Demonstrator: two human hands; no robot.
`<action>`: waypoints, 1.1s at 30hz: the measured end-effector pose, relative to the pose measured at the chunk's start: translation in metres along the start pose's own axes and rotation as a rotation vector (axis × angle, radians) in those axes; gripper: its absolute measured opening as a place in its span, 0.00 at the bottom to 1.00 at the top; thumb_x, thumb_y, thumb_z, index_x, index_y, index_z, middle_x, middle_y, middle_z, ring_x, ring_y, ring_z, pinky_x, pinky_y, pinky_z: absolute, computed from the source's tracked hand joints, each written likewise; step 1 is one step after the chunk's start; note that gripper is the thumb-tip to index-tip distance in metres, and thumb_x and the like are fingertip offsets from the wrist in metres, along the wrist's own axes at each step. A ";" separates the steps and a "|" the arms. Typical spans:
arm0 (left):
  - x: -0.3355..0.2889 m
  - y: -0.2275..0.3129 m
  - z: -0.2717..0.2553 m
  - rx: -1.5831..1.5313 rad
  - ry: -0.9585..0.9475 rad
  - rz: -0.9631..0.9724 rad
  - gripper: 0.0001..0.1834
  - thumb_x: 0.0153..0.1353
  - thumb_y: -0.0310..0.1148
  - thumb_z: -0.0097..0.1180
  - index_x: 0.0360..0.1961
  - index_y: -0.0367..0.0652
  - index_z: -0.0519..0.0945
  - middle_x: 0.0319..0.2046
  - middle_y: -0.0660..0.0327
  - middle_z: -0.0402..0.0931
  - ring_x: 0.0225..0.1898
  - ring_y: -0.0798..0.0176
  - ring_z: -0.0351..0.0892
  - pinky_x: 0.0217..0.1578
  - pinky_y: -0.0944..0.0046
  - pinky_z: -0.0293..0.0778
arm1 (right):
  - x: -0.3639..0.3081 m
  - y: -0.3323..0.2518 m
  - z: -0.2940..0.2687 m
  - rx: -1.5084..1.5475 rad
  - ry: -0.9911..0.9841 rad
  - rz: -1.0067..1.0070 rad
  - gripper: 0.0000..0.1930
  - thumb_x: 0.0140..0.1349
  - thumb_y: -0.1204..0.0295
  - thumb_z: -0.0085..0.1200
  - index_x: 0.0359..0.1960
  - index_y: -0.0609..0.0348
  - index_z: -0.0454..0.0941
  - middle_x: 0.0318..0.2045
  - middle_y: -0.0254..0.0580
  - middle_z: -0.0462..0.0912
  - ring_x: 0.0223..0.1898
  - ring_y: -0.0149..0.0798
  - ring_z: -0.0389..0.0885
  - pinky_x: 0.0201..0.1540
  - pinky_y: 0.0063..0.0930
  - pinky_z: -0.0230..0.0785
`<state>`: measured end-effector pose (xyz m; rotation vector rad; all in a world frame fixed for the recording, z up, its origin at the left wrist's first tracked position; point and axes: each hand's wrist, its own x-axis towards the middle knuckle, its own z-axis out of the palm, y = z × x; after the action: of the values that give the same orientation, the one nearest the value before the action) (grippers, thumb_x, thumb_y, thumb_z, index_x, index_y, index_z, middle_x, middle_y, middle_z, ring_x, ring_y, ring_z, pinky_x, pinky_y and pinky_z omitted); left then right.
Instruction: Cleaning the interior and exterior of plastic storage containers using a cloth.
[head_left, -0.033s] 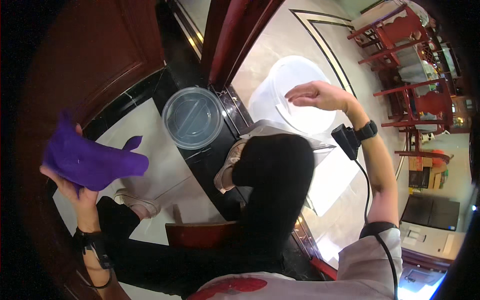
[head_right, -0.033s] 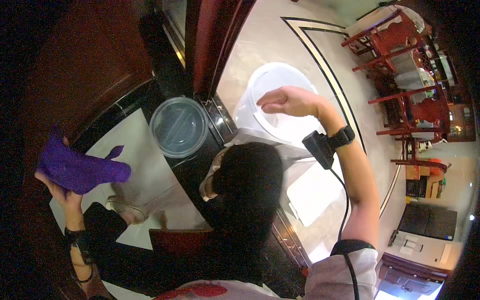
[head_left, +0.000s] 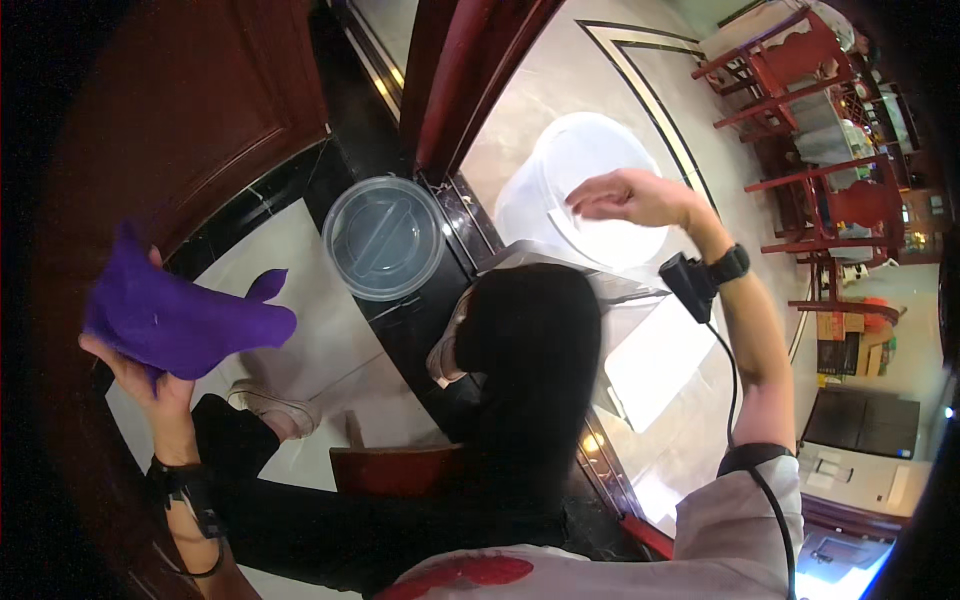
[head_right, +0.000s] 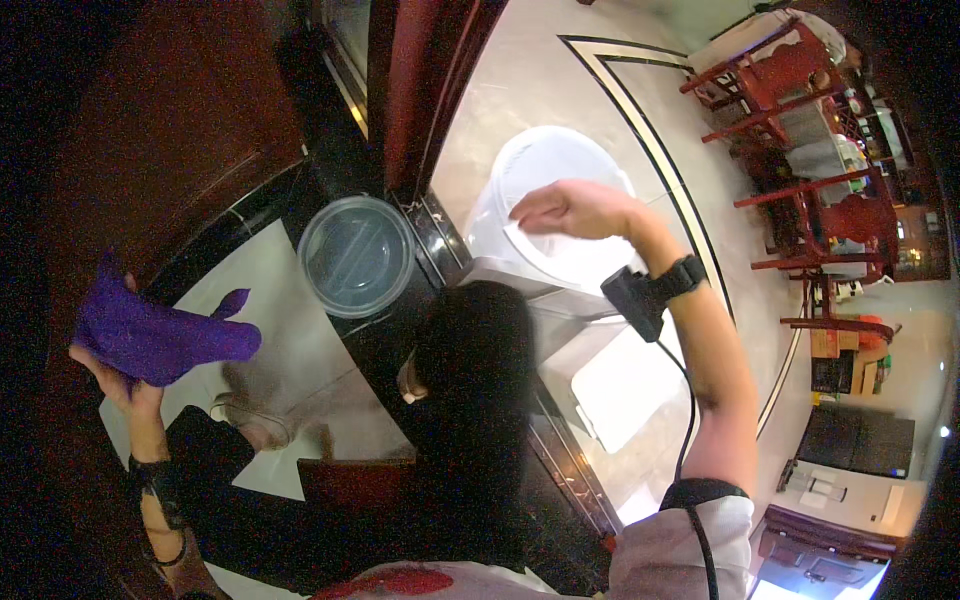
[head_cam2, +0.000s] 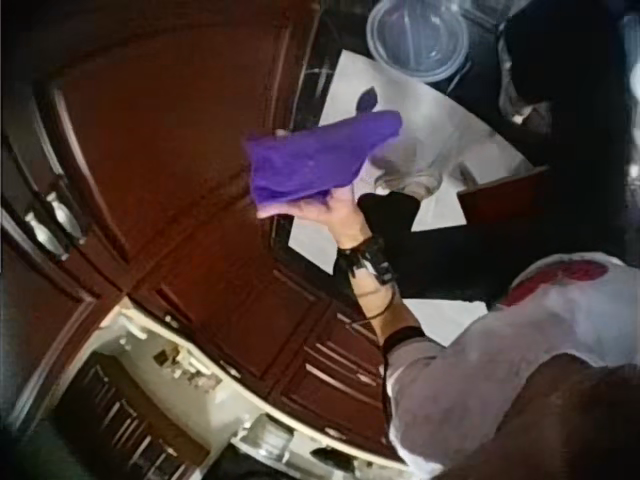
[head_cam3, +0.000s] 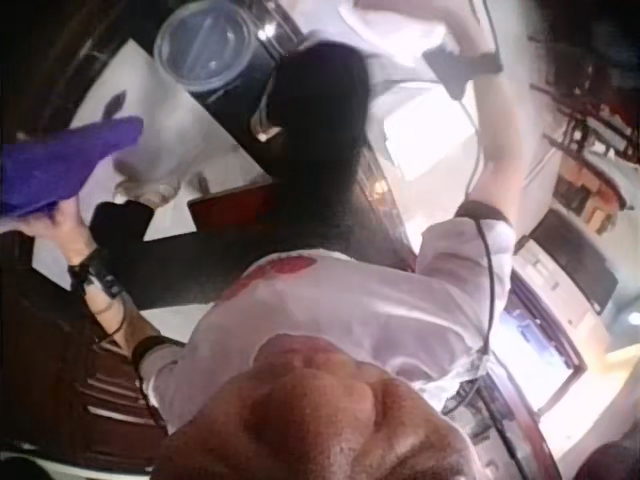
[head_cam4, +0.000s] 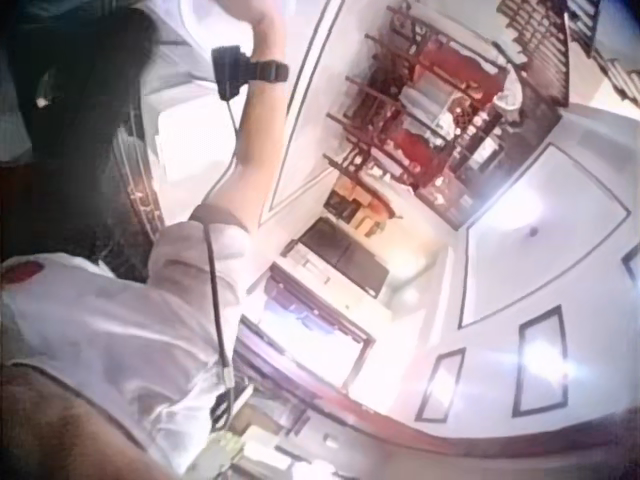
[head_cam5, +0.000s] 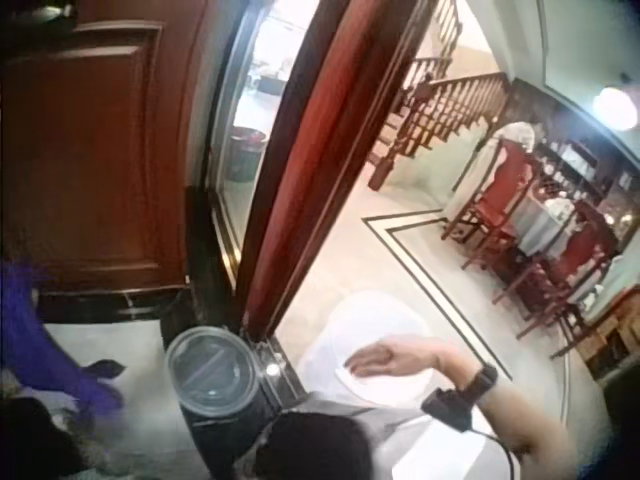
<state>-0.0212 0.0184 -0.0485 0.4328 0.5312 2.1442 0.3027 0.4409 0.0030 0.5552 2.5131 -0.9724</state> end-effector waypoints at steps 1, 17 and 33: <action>0.002 -0.001 0.003 0.011 0.026 0.019 0.44 0.50 0.56 0.50 0.61 0.43 0.50 0.61 0.52 0.49 0.60 0.57 0.53 0.60 0.54 0.52 | 0.001 0.008 0.012 -0.008 -0.050 -0.098 0.13 0.57 0.71 0.50 0.44 0.60 0.73 0.38 0.42 0.79 0.40 0.34 0.76 0.44 0.23 0.68; 0.005 0.033 -0.023 0.052 0.492 0.107 0.18 0.56 0.35 0.51 0.47 0.39 0.71 0.47 0.54 0.69 0.49 0.57 0.68 0.49 0.57 0.67 | 0.023 0.061 0.203 -0.745 0.242 -0.105 0.14 0.47 0.73 0.46 0.38 0.55 0.72 0.33 0.41 0.72 0.38 0.43 0.70 0.40 0.32 0.63; 0.021 -0.023 0.054 0.030 0.673 0.034 0.21 0.57 0.36 0.51 0.49 0.37 0.68 0.50 0.55 0.66 0.51 0.61 0.65 0.52 0.61 0.63 | -0.170 0.060 0.318 -0.514 0.053 0.033 0.15 0.44 0.75 0.45 0.38 0.57 0.68 0.35 0.43 0.67 0.42 0.44 0.65 0.47 0.35 0.54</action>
<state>0.0085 0.0601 -0.0121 -0.2904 0.9276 2.2945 0.5427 0.2223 -0.1655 0.4587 2.6442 -0.2739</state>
